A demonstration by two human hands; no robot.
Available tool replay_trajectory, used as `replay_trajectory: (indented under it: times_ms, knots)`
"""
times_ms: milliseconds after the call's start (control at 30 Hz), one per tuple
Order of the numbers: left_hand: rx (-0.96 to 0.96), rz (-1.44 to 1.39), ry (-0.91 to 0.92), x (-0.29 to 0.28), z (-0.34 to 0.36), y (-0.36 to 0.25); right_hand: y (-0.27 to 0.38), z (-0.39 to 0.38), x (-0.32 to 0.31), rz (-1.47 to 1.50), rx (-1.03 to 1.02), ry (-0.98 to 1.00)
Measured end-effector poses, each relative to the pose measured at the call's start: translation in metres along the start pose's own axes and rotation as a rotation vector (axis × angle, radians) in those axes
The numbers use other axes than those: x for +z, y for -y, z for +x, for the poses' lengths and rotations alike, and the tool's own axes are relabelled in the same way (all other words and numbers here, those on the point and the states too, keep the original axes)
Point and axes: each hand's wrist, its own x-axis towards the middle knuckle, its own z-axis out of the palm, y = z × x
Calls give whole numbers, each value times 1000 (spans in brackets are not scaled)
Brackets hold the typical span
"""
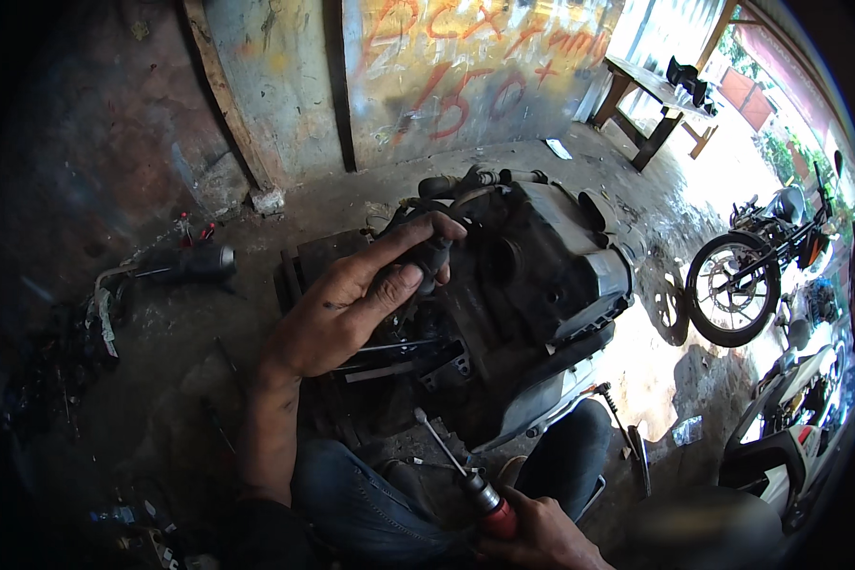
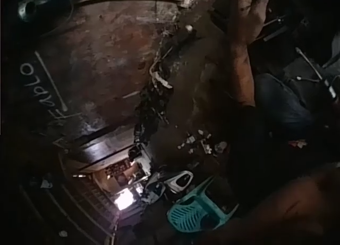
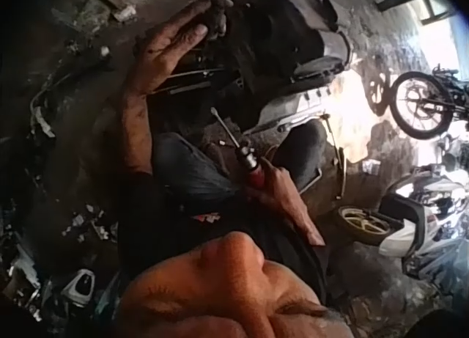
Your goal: Repairing or assembling a motorcycle engine using a hammer, screwdriver, and electric drill.
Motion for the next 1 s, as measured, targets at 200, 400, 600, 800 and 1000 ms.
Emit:
replay_trajectory:
  times_ms: [200,400,600,800,1000]
  knots:
    - [-98,30,10,4,-1,-8,-44,-11,8,46,-100,146]
    - [-124,60,-31,9,2,-11,-115,-12,-3,534,-62,478]
    - [-167,49,-58,11,3,-14,-191,27,27,859,-104,929]
    - [-179,-7,-57,12,5,-14,-206,37,44,1197,20,987]
    - [-215,32,-68,10,4,-17,-150,34,26,1100,-71,654]
